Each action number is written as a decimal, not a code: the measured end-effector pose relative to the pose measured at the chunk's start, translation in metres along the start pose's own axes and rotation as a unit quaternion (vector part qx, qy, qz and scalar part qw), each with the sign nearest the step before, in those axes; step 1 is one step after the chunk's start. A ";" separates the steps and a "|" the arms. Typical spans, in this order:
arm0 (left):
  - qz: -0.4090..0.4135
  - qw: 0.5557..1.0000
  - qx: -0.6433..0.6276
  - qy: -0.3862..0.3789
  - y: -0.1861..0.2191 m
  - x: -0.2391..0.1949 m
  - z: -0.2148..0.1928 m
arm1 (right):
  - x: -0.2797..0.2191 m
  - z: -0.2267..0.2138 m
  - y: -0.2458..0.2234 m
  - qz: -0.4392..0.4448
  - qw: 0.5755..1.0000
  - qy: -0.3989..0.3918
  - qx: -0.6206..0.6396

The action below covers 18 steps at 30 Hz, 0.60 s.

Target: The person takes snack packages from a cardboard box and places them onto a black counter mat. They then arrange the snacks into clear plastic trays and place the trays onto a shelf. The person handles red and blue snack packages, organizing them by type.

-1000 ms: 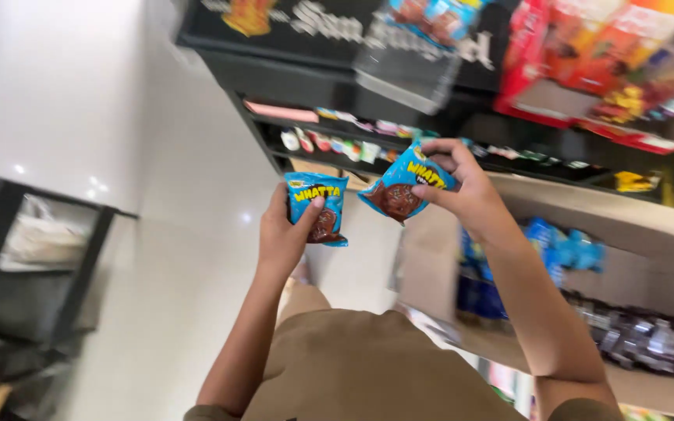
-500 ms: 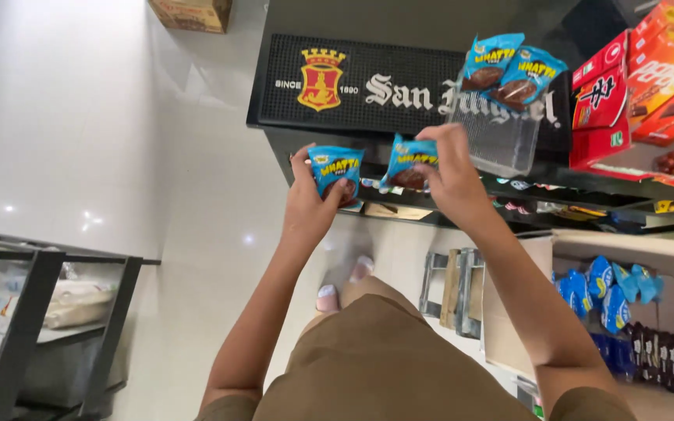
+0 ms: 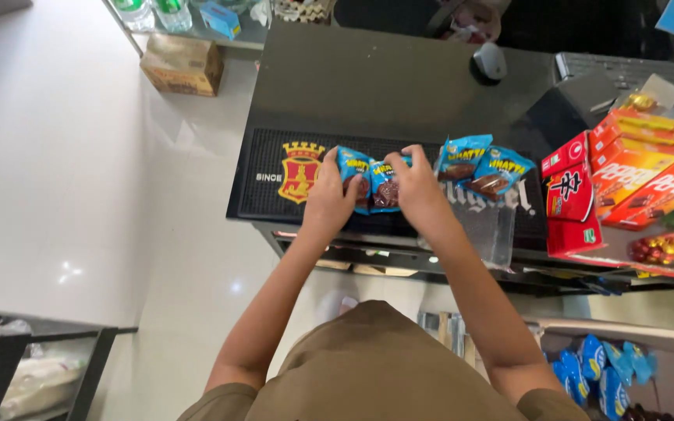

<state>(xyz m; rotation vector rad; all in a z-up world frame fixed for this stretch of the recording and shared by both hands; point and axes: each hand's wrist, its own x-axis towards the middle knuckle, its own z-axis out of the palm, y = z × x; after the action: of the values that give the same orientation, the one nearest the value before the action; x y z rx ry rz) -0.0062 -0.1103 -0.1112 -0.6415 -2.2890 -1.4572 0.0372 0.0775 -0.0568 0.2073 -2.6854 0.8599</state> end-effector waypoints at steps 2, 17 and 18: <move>-0.069 0.997 0.028 -0.022 0.032 0.006 -0.010 | 0.000 0.000 -0.018 -0.063 0.986 0.065 -0.142; 0.181 0.981 0.062 -0.045 0.063 -0.074 -0.041 | -0.123 0.027 -0.089 0.006 0.970 0.163 -0.179; 0.193 0.979 0.018 -0.067 0.063 -0.089 -0.037 | -0.140 0.028 -0.090 0.029 0.974 0.170 -0.147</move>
<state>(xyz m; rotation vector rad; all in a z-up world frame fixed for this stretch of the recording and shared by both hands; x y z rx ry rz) 0.1041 -0.1374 -0.0945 -1.1295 -2.1241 -1.2151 0.1823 -0.0059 -0.0767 -0.0817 -2.4607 0.4513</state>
